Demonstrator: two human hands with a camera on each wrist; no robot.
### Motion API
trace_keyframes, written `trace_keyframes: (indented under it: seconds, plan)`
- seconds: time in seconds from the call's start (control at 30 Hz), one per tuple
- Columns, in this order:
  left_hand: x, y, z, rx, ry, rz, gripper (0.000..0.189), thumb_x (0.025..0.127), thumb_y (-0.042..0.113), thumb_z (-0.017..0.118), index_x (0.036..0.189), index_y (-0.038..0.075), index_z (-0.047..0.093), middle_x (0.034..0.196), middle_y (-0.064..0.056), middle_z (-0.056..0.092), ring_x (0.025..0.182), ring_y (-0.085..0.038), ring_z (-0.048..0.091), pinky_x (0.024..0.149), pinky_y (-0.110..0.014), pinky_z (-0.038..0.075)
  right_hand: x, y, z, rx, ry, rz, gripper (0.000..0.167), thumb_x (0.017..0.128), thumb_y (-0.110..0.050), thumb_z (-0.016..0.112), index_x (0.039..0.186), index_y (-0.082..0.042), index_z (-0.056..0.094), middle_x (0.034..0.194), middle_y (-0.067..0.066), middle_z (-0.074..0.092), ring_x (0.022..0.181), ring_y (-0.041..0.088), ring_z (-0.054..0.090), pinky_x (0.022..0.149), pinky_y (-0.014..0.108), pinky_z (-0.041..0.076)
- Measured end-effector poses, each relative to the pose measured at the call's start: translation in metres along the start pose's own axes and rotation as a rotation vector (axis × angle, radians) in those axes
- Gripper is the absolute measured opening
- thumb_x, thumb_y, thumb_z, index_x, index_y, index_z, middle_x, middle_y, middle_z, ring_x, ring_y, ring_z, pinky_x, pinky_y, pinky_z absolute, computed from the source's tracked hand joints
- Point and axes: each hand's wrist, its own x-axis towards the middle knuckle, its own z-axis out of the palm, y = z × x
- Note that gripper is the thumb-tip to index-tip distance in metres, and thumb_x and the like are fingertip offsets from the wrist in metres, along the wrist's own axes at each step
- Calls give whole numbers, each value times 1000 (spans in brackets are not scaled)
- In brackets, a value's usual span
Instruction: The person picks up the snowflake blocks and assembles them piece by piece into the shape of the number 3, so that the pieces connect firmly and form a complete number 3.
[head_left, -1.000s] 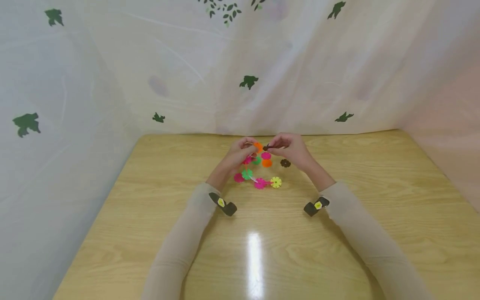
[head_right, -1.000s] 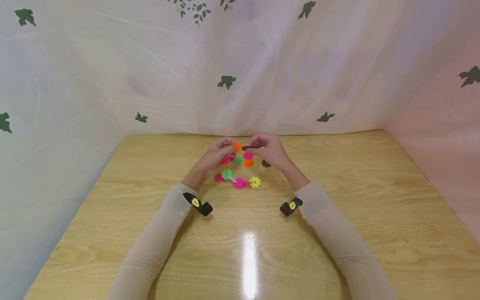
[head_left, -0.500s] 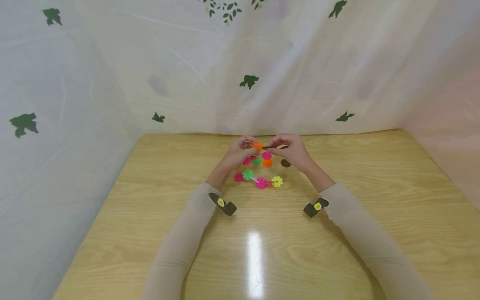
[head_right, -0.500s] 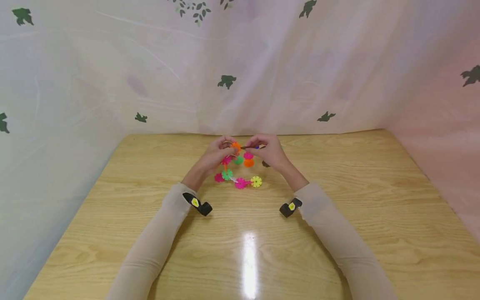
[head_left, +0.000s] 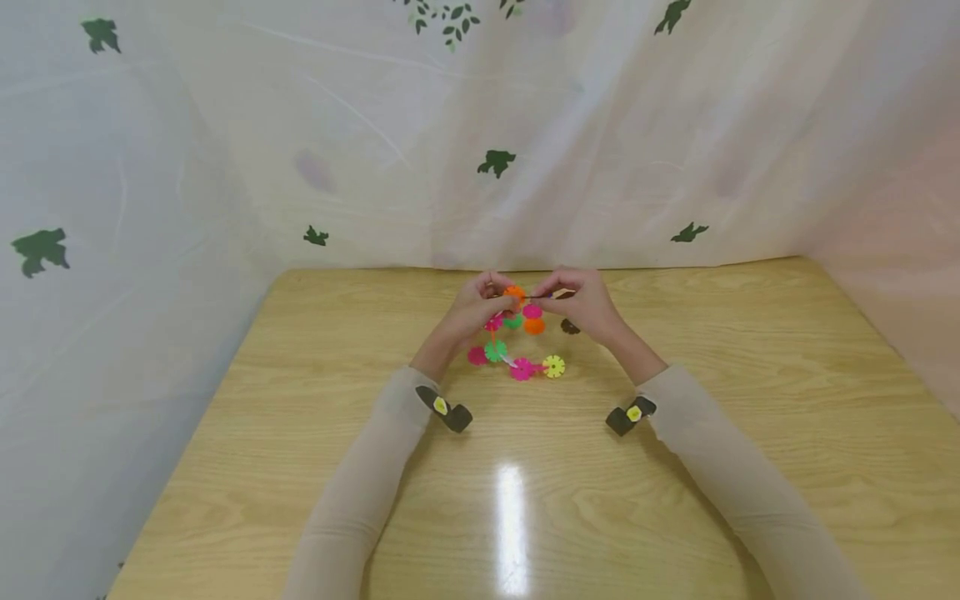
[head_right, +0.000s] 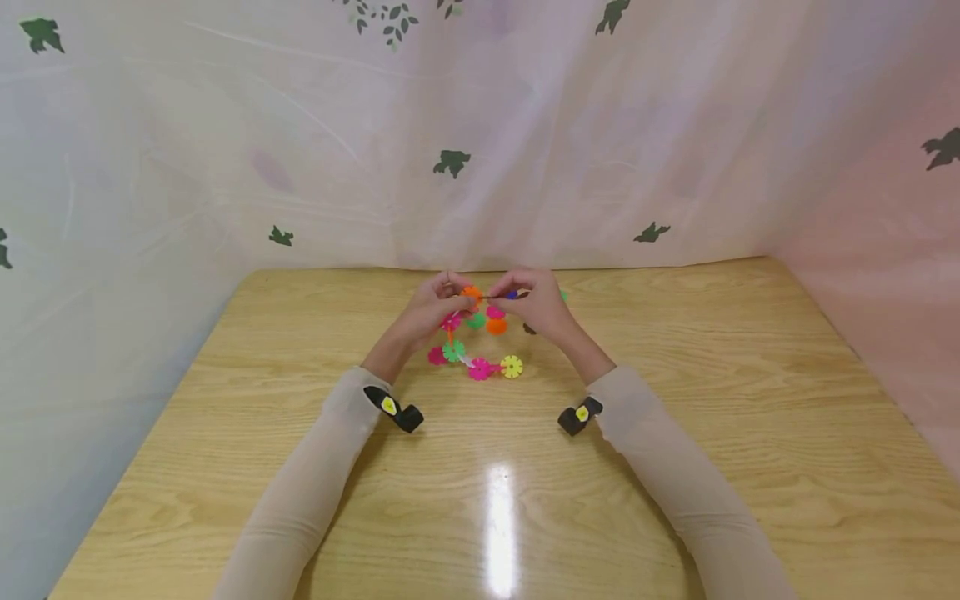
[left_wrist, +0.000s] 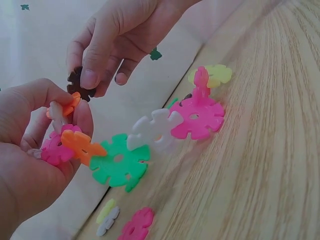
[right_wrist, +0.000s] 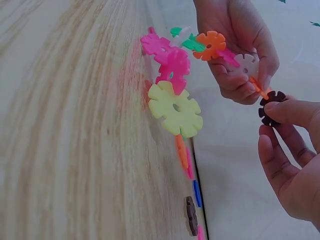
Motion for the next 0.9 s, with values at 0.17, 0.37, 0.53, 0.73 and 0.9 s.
trace_keyframes:
  seconds: [0.17,0.37,0.53,0.73,0.9]
  plan:
    - [1,0,0,-7,-8,4,15,94,-4,62,105,7,58,91,-4,66,81,-16,66,75,-21,59,0,-1,-1,9,-5,5,5,88,1,77,90,4,76,94,19,72,81,12,66,72,24,62]
    - [0,1,1,-1,-7,-10,15,94,-4,63,103,7,58,91,-4,66,81,-16,65,74,-20,60,0,2,-2,17,-17,13,7,88,-1,77,91,5,75,95,18,72,83,13,67,74,24,62]
    - [-3,-1,2,-5,1,-27,15,95,-5,62,101,7,56,92,-4,65,80,-15,65,75,-19,60,-4,6,0,20,-24,36,7,88,0,76,92,6,75,95,17,71,83,15,68,75,25,63]
    - [-5,-1,5,-3,21,-22,16,94,-4,63,101,8,56,95,-7,62,79,-14,65,74,-19,59,-5,5,2,9,-22,51,7,89,-1,77,92,5,75,94,16,70,83,36,70,66,32,63]
    - [-4,3,4,10,22,-9,15,94,-4,63,101,8,56,95,-7,61,77,-13,65,72,-19,59,-3,2,1,25,-22,26,7,89,0,76,91,7,74,89,6,69,83,21,69,71,25,63]
